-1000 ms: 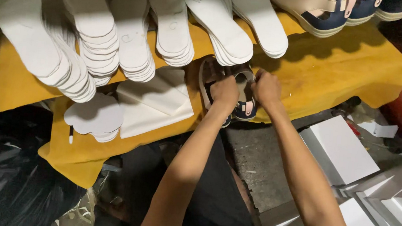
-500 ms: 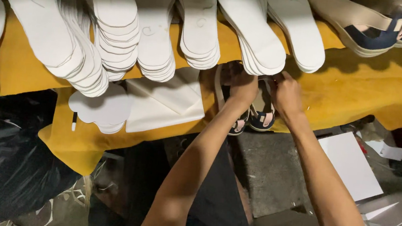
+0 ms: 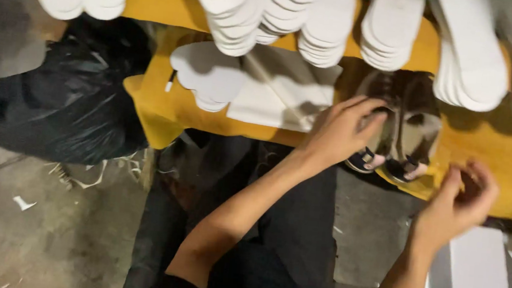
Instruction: Packaging shoes by inserting insoles, wrapping them in paper, placing them in a box, and labeling the box.
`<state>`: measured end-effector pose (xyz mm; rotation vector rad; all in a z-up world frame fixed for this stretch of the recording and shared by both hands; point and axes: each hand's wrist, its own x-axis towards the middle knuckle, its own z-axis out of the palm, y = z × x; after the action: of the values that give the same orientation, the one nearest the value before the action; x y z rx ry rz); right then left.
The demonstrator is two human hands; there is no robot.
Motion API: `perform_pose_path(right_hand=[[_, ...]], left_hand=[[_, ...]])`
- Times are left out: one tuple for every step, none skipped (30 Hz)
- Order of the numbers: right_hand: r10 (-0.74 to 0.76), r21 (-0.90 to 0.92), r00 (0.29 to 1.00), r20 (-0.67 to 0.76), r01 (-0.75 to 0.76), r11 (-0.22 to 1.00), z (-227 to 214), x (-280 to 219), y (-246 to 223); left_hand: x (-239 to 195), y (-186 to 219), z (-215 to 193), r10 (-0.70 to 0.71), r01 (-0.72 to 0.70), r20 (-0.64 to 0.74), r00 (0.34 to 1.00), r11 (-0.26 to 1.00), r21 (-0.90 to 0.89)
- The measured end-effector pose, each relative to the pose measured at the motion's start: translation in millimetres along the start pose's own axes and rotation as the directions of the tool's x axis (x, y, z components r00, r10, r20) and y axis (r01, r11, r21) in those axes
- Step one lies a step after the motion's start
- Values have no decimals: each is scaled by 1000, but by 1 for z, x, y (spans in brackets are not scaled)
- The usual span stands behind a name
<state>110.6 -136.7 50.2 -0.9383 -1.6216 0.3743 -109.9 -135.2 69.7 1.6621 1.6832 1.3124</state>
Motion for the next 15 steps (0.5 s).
perform_pose_path(right_hand=[[100, 122, 981, -163, -81, 989, 1, -27, -31], [112, 153, 983, -143, -90, 984, 16, -58, -33], [91, 148, 983, -161, -68, 987, 29, -89, -35], [71, 137, 980, -188, -46, 990, 40, -121, -39], [83, 162, 981, -178, -54, 985, 55, -146, -44], [203, 249, 978, 52, -209, 946, 69, -168, -50], [289, 294, 913, 287, -371, 881, 83, -189, -56], [283, 309, 917, 282, -366, 878, 88, -190, -59], [232, 252, 862, 451, -372, 893, 93, -192, -63], [186, 188, 772, 608, -367, 911, 95, -195, -66], [181, 197, 776, 605, -366, 910, 100, -193, -65], [224, 183, 745, 628, -421, 888, 101, -191, -64], [265, 168, 712, 650, -475, 864, 103, -190, -63], [262, 172, 715, 648, -472, 864, 104, -190, -62], [259, 187, 730, 633, -468, 864, 105, -191, -60]], left_hand=[[-26, -4, -38, -41, 35, -85, 995, 996, -80], [-36, -43, -64, -59, 53, -104, 993, 997, -55], [-47, -80, -91, 69, 3, -343, 937, 979, 206], [-59, -115, -118, 257, 4, -502, 826, 888, 461], [-72, -139, -136, 257, 20, -504, 825, 877, 481], [-79, -161, -153, 201, 82, -420, 885, 820, 566], [-86, -182, -171, 128, 134, -340, 932, 749, 649], [-85, -175, -178, 140, 129, -340, 930, 741, 659], [-84, -168, -185, 35, 114, -209, 977, 745, 657], [-85, -161, -189, -76, 103, -70, 995, 752, 651], [-87, -175, -188, -71, 100, -71, 995, 747, 658], [-90, -188, -186, 39, 31, -85, 996, 715, 698], [-94, -202, -184, 149, -34, -92, 985, 674, 738], [-92, -186, -186, 154, -37, -91, 984, 672, 740], [-89, -171, -189, 237, -62, -134, 962, 670, 740]])
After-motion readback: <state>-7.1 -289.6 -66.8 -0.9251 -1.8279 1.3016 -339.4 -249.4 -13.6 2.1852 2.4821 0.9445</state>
